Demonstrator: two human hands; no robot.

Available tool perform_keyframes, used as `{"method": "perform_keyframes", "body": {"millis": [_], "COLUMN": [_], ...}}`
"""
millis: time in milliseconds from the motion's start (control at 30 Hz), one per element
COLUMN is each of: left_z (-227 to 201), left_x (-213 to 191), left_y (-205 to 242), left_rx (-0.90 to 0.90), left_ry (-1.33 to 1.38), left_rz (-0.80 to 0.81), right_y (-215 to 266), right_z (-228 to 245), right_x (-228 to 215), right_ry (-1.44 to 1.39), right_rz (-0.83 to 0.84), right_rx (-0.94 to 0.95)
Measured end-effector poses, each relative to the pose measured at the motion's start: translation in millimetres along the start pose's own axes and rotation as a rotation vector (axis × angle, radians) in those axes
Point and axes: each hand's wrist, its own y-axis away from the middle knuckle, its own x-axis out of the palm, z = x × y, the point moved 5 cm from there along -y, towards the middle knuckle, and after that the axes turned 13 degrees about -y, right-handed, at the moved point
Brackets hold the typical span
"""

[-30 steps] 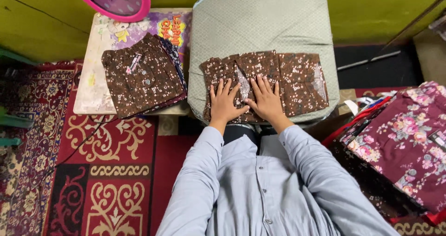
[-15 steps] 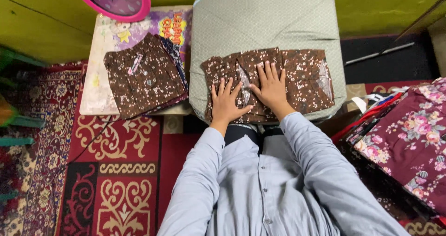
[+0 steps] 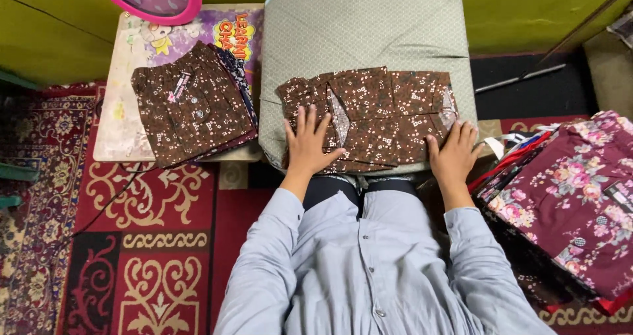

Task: Folding patterned leggings and stacking them neatly.

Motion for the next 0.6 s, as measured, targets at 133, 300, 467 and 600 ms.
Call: {"method": "perform_keyframes", "body": {"millis": [133,300,467,600], "left_z": [17.5,35.2,55.5,54.3], "left_x": [20.4,45.5,65.6,67.1], "left_y": [16.3,6.9,2.1,7.8], "left_rx": [-0.126,-0.149,-0.235,-0.194], "left_ry": [0.056,0.325,0.638,0.571], "left_rz": [-0.039,-0.066,-0.137,-0.169], "right_y": [-21.9,-75.2,-23.5,-6.8], "right_z": [-5.8,12.8,193.7,214.6], "right_x": [3.3,-7.2,-49.1,-3.2], "right_ry": [-0.044,-0.450,-0.629,-0.739], "right_rz": [-0.059,-0.193,0.035,0.291], "right_rx": [-0.075,-0.061,-0.426,-0.631]}}
